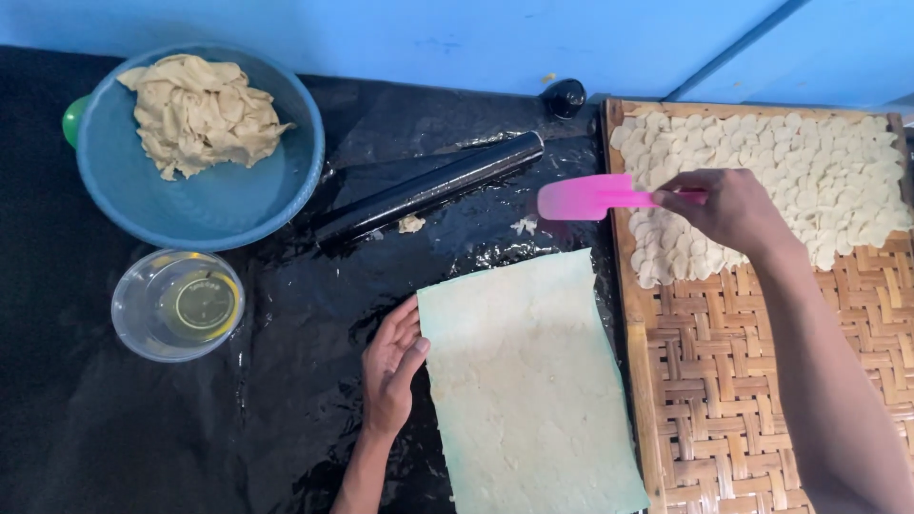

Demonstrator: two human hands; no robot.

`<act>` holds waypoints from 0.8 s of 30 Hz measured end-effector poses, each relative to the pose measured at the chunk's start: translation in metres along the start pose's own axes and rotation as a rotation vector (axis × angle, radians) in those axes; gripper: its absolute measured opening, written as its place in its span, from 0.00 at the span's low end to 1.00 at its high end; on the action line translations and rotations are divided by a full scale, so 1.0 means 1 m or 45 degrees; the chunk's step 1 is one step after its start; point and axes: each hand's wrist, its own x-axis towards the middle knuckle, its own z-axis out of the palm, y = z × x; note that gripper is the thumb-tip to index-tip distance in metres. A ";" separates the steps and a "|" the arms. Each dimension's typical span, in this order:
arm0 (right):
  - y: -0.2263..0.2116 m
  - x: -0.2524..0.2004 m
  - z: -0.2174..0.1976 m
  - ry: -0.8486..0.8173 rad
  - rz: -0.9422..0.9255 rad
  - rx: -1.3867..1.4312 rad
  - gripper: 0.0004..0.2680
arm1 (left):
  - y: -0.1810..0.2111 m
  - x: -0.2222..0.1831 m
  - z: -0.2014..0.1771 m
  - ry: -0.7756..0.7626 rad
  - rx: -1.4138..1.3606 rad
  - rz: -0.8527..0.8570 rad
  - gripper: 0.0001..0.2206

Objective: Punching out small circles from a thin sheet of dough using a circular cutter and placing them on a tray.

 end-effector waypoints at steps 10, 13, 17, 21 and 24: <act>-0.044 -0.010 0.028 -0.169 0.066 -0.111 0.13 | -0.005 0.003 -0.003 -0.060 0.032 0.093 0.29; -0.077 -0.015 0.031 -0.137 -0.053 0.079 0.13 | -0.007 0.002 -0.004 -0.052 0.055 0.099 0.29; -0.116 -0.018 0.038 0.020 -0.226 -0.007 0.13 | -0.005 0.002 -0.004 -0.085 0.050 0.138 0.29; -0.159 -0.014 0.044 -0.126 -0.136 0.006 0.12 | -0.004 0.001 -0.004 -0.082 0.079 0.139 0.30; -0.174 -0.017 0.057 0.177 -0.422 0.122 0.11 | -0.003 0.001 -0.003 -0.081 0.045 0.118 0.30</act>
